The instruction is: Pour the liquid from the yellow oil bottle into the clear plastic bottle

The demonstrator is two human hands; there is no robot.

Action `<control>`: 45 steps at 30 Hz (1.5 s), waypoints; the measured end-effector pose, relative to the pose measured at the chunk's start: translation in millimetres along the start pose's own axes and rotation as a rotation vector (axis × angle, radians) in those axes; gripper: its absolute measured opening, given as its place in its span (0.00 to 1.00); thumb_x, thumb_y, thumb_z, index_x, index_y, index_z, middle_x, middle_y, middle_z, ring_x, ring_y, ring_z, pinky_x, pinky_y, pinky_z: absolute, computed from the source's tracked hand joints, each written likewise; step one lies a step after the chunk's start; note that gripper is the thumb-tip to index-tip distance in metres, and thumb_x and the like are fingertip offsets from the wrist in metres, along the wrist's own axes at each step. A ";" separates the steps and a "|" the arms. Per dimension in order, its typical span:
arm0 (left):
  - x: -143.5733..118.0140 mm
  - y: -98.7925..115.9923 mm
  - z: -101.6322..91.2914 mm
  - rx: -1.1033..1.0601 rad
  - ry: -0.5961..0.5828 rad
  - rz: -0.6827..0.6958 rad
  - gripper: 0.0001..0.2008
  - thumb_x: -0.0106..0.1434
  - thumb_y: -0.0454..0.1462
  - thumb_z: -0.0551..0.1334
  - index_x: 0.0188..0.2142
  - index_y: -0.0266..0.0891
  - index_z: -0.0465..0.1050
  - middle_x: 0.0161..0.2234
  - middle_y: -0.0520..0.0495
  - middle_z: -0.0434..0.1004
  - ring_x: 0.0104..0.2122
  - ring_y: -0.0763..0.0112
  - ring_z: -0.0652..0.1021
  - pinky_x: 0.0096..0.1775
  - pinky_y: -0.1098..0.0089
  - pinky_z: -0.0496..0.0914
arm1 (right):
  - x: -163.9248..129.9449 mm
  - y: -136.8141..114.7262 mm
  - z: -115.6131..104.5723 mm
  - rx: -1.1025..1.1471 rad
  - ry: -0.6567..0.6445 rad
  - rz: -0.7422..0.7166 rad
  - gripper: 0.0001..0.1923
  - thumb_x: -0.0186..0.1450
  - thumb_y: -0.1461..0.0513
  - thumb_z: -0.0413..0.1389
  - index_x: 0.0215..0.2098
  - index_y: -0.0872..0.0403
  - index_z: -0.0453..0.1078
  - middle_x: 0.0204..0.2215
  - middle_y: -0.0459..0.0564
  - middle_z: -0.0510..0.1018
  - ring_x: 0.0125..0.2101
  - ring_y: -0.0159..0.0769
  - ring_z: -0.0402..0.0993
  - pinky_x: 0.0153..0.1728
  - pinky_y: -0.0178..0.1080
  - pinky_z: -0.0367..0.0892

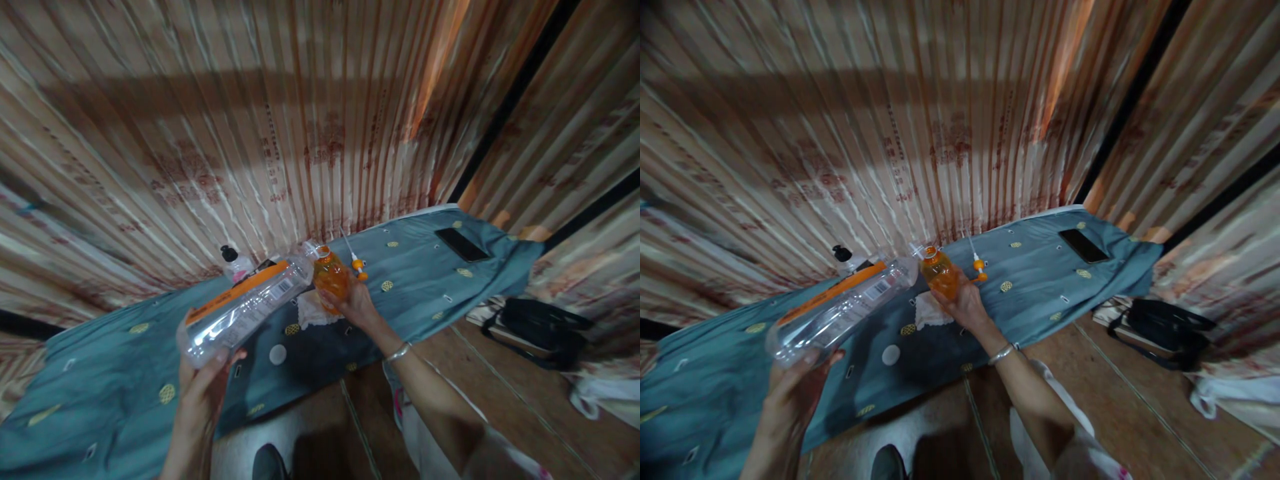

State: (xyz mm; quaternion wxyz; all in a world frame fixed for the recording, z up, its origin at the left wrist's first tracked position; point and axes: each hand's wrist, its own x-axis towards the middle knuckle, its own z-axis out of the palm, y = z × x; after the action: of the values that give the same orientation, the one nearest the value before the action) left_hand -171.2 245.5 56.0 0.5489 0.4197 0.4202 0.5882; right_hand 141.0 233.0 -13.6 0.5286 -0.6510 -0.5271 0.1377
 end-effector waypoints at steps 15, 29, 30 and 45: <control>-17.1 3.8 12.7 0.040 0.066 0.066 0.43 0.44 0.43 0.83 0.61 0.56 0.78 0.61 0.47 0.77 0.45 0.62 0.81 0.32 0.73 0.81 | -0.6 -7.7 -3.6 -0.004 -0.013 0.026 0.34 0.63 0.48 0.69 0.63 0.52 0.73 0.55 0.62 0.86 0.53 0.61 0.86 0.57 0.59 0.80; -11.9 2.7 7.1 0.089 0.039 0.140 0.48 0.45 0.44 0.83 0.66 0.50 0.73 0.61 0.42 0.77 0.43 0.61 0.80 0.30 0.71 0.80 | -2.5 -5.0 -0.3 -0.029 0.025 -0.037 0.34 0.65 0.51 0.69 0.65 0.54 0.71 0.52 0.65 0.87 0.51 0.60 0.87 0.54 0.59 0.81; -10.3 2.4 5.7 0.099 0.032 0.145 0.47 0.45 0.44 0.83 0.64 0.49 0.74 0.60 0.41 0.78 0.43 0.60 0.80 0.29 0.71 0.80 | -2.4 -3.9 0.4 -0.041 0.030 -0.046 0.34 0.65 0.51 0.69 0.64 0.55 0.71 0.51 0.65 0.87 0.51 0.60 0.87 0.53 0.58 0.82; -13.9 11.6 16.9 0.124 0.093 0.276 0.39 0.43 0.47 0.83 0.56 0.47 0.79 0.51 0.42 0.81 0.36 0.63 0.79 0.24 0.73 0.77 | -3.7 2.0 3.1 -0.123 0.038 -0.118 0.34 0.66 0.52 0.68 0.65 0.57 0.70 0.54 0.65 0.86 0.52 0.57 0.87 0.53 0.52 0.82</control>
State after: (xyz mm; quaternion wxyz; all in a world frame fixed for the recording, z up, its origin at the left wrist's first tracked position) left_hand -157.8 231.7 71.6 0.4159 0.4787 0.4192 0.6497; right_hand 138.3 231.8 -18.0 0.5048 -0.6524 -0.5620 0.0614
